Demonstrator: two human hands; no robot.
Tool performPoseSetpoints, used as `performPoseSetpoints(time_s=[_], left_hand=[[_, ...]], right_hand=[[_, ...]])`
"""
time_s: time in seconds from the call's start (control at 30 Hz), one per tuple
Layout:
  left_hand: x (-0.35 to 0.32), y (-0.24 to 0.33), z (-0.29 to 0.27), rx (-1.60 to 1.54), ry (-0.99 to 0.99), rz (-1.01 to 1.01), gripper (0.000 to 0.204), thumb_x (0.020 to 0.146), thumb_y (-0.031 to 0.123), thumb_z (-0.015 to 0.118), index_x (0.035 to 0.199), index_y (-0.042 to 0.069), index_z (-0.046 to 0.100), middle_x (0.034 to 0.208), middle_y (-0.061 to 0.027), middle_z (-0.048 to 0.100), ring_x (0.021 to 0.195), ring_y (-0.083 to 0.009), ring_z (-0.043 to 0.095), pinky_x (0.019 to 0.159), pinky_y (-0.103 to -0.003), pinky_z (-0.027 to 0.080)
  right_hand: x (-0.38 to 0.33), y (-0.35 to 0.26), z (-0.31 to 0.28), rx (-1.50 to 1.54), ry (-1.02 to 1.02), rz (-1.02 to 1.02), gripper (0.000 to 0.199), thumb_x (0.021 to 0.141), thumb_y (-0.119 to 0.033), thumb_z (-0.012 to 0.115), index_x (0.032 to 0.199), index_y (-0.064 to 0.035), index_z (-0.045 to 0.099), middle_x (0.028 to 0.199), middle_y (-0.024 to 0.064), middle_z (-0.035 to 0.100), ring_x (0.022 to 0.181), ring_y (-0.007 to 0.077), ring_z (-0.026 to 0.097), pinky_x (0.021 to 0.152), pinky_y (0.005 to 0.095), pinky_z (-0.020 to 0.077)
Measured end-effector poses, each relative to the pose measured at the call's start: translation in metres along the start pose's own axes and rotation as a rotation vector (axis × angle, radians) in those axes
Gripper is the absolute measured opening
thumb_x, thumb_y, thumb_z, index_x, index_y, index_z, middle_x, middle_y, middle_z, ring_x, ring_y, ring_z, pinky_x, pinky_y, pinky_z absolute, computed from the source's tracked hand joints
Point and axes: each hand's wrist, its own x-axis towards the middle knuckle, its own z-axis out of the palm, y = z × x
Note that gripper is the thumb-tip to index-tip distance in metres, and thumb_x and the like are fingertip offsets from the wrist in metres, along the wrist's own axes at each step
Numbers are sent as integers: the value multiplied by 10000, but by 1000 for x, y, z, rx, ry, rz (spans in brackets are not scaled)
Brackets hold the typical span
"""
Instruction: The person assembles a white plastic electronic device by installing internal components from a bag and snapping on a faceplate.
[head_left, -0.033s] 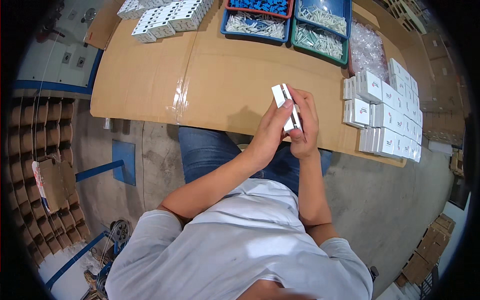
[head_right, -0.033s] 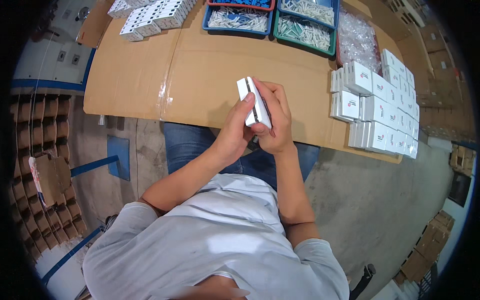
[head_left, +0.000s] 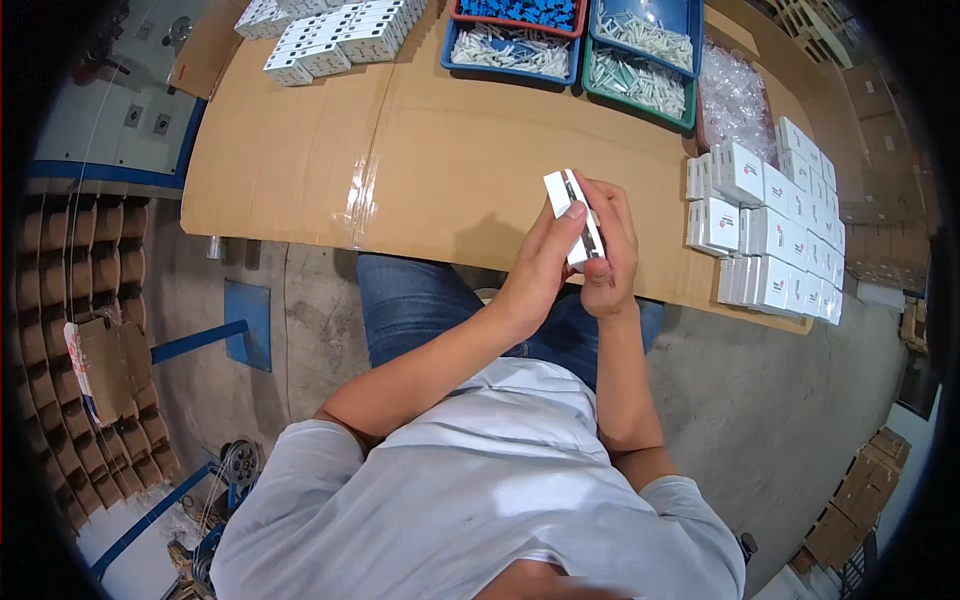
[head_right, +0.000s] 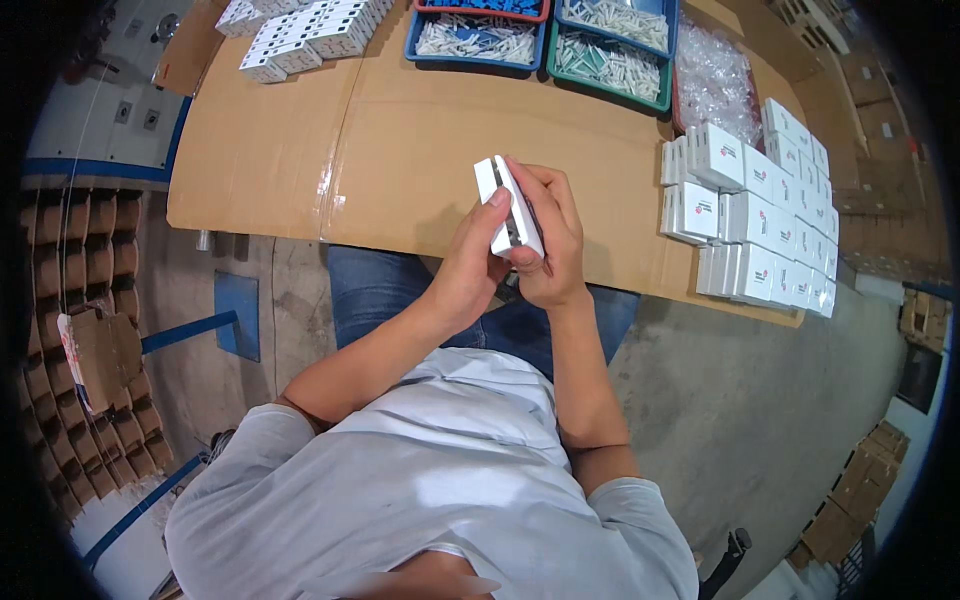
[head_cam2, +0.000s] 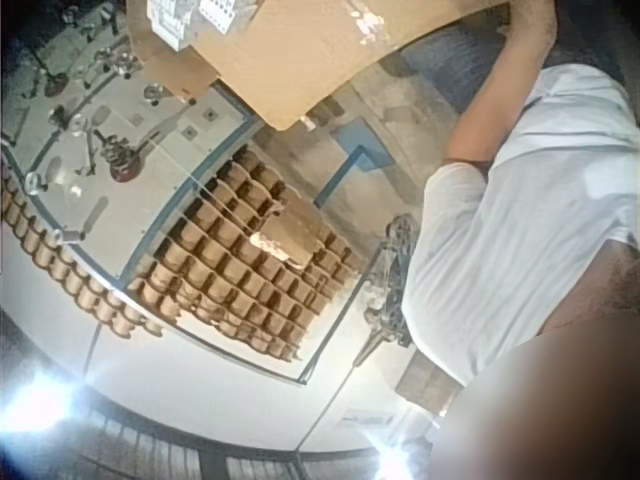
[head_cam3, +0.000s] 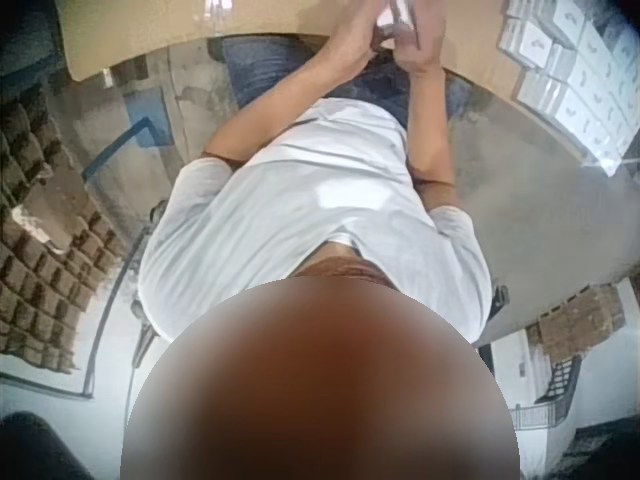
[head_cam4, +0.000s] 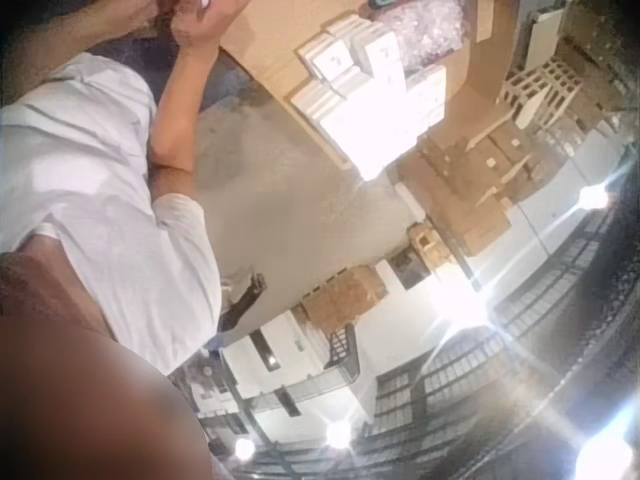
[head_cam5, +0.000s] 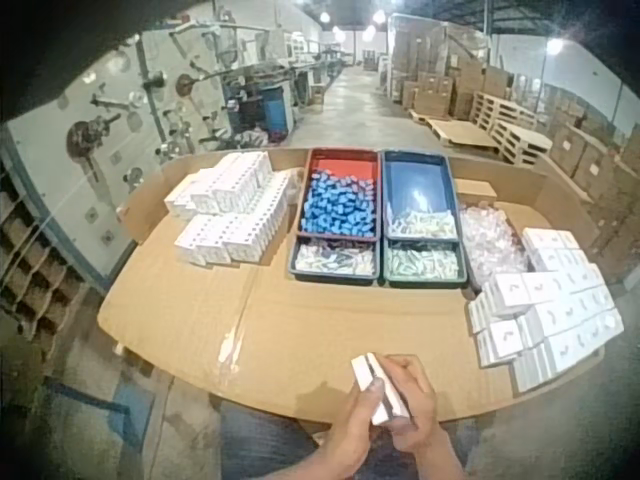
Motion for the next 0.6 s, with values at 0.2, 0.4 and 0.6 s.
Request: performPoseSetpoints(time_s=[0.2,0.4,0.6], left_hand=[[-2,-5,-2,25,7,28,456,1085,430,475,1411,112,451,1139,-14,574,1005,-85,587,822,-260,511],[-4,-5,-2,7,23,41,497,1089,426,462,1464,102,420,1215,-36,560,1091,-107,567,910,-272,496],[-1,-5,-1,49,26,63,509,1091,411,475,1480,88,415,1246,-39,554,1124,-112,569,946,-276,494]], right_hand=[[-4,1,4,-49,23,-29,986,1006,-757,272,1357,109,583,1273,290,597,1141,368,621,960,406,493],[0,-1,6,-15,66,-83,921,1018,-714,349,1348,109,600,1214,273,613,1048,346,658,883,387,529],[-3,5,8,25,59,-65,936,1019,-721,328,1362,110,589,1236,277,608,1082,353,655,908,393,526]])
